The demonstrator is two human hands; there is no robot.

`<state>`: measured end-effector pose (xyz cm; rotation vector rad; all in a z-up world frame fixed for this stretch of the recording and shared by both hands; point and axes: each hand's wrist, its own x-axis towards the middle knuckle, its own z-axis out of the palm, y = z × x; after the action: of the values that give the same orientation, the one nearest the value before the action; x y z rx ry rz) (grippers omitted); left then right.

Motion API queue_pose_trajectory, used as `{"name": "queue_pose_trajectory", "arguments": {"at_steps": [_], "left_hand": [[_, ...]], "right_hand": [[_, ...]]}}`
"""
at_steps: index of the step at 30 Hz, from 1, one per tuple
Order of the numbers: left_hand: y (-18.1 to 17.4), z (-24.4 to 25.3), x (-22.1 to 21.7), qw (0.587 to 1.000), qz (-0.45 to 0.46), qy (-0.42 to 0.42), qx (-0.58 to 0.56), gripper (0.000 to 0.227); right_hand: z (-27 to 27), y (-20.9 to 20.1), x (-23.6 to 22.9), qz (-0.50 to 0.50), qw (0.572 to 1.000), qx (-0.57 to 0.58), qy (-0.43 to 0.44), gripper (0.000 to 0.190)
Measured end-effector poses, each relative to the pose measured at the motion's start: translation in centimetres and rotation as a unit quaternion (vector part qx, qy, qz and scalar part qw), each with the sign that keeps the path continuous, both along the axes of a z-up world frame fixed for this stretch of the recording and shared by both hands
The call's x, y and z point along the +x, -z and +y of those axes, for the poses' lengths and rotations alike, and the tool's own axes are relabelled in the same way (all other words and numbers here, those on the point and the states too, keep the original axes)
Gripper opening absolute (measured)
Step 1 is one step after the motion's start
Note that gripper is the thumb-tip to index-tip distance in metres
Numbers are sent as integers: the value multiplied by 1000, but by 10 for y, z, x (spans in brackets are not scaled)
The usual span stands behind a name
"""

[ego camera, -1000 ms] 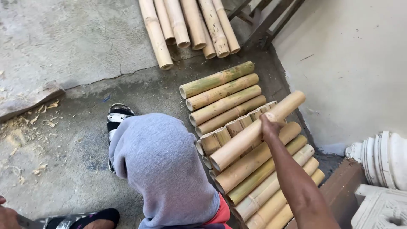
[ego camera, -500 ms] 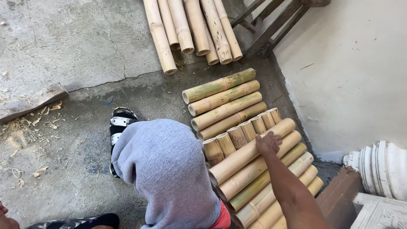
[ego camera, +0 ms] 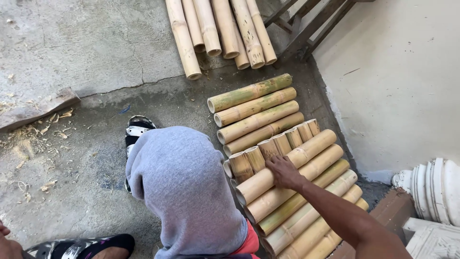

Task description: Measuring and marking bamboo poles for construction.

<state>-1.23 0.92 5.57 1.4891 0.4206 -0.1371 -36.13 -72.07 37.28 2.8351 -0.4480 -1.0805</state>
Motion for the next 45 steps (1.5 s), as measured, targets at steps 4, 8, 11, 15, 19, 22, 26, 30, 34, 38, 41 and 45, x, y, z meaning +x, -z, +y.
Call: {"name": "queue_pose_trajectory", "arguments": {"at_steps": [4, 8, 11, 15, 19, 22, 26, 30, 34, 38, 41, 45], "left_hand": [[-2, 9, -7, 999, 34, 5, -13, 26], [11, 12, 10, 997, 69, 37, -25, 29], [13, 26, 20, 995, 87, 42, -30, 32], [-13, 41, 43, 993, 101, 42, -41, 36], [-193, -92, -21, 988, -100, -117, 21, 30], [-255, -129, -39, 974, -141, -154, 83, 34], [-280, -136, -49, 971, -113, -175, 117, 35], [-283, -136, -47, 973, -91, -164, 131, 33], [-284, -145, -44, 977, -65, -191, 68, 33], [-277, -160, -38, 974, -26, -217, 62, 23], [-275, -174, -33, 971, 33, -232, 43, 8], [-255, -187, -33, 959, 109, -258, 39, 1]], "right_hand": [[-17, 6, 11, 97, 994, 46, 29, 52], [-15, -6, -2, 94, 992, 71, 37, 58], [-9, -6, -12, -31, 994, 100, -7, 61], [3, -16, -11, -80, 995, 53, -26, 62], [-4, -19, -9, -63, 996, 60, -7, 53], [-6, -13, -1, 34, 996, 80, -16, 61], [-13, -17, 12, 134, 987, 81, 21, 64], [-25, 0, 2, 90, 989, 102, 61, 52], [-25, -6, -2, 44, 988, 111, 96, 49], [-12, -18, 15, 16, 986, 110, 125, 54], [-20, 1, 45, -79, 980, 133, 128, 38], [-35, 42, 104, -161, 957, 218, 103, 50]]}}
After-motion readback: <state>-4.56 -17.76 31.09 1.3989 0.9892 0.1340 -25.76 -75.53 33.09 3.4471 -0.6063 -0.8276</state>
